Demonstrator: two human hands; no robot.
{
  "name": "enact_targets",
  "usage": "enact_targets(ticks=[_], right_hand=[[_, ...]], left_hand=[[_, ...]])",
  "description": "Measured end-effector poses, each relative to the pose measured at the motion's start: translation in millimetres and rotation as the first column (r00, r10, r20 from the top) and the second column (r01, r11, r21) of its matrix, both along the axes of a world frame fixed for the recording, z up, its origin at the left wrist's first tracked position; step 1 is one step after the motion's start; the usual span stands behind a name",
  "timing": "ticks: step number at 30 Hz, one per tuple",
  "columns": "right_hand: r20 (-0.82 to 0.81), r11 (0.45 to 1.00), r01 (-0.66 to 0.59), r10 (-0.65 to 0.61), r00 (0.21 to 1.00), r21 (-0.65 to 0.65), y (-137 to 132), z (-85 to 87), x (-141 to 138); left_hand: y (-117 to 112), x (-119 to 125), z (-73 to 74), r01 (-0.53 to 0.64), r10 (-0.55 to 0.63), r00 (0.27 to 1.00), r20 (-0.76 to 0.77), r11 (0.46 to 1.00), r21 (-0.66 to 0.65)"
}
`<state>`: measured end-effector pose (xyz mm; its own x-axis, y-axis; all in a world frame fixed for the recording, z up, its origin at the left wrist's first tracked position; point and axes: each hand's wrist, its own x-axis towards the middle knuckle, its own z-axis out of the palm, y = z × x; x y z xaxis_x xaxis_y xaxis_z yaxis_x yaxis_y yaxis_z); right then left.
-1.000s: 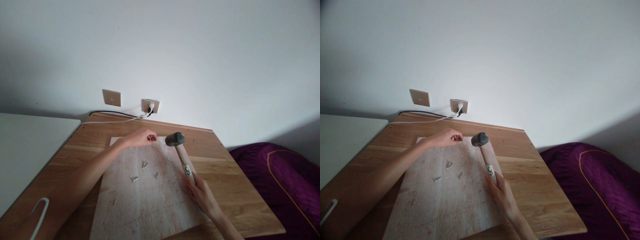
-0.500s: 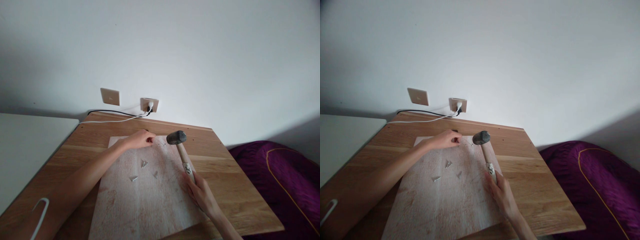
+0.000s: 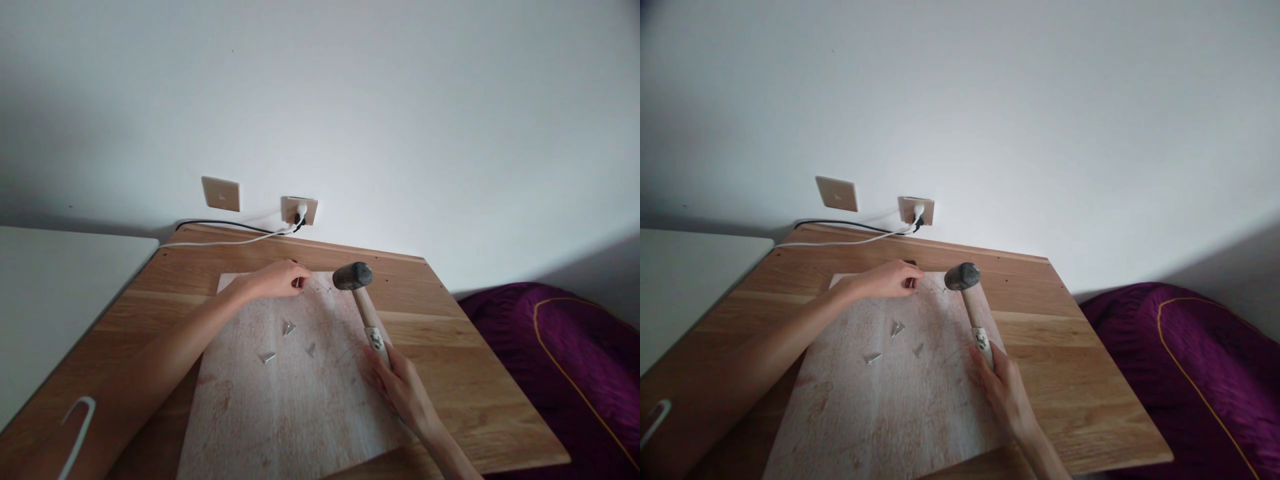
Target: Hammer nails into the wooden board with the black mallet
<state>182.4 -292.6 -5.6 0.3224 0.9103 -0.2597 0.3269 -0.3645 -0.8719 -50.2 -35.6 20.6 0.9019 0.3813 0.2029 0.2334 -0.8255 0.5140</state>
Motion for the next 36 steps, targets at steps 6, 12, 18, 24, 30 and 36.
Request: enact_targets(ticks=[6,12,18,24,30,36], right_hand=[[0.026,1.0,0.004,-0.003,1.0,-0.022,0.1,2.5,-1.3],[0.069,1.0,-0.015,0.015,0.998,0.001,0.0,3.3,-2.4],[0.124,0.999,-0.047,0.046,0.991,0.004,-2.0,-1.1,1.7],[0.081,1.0,-0.025,0.025,0.996,-0.001,-0.6,-2.4,-0.3],[0.078,0.999,-0.033,0.032,0.996,0.013,-0.1,-1.1,-1.1],[0.135,0.999,-0.05,0.047,0.99,0.019,-0.1,-2.9,0.8]], left_hand=[[-2.8,3.4,-1.1,-0.018,0.018,1.0,-0.009,1.0,0.005],[-7.2,6.8,0.1,-0.001,0.001,1.0,-0.015,1.0,0.028],[-4.5,6.1,-2.2,-0.021,0.021,1.0,-0.006,0.999,0.025],[-4.6,5.4,-2.9,-0.042,0.043,0.999,0.015,0.996,-0.079],[-3.1,4.0,-3.7,-0.048,0.048,0.999,-0.003,0.99,-0.133],[2.1,2.8,-8.8,-0.073,0.07,0.997,-0.031,0.992,-0.104]])
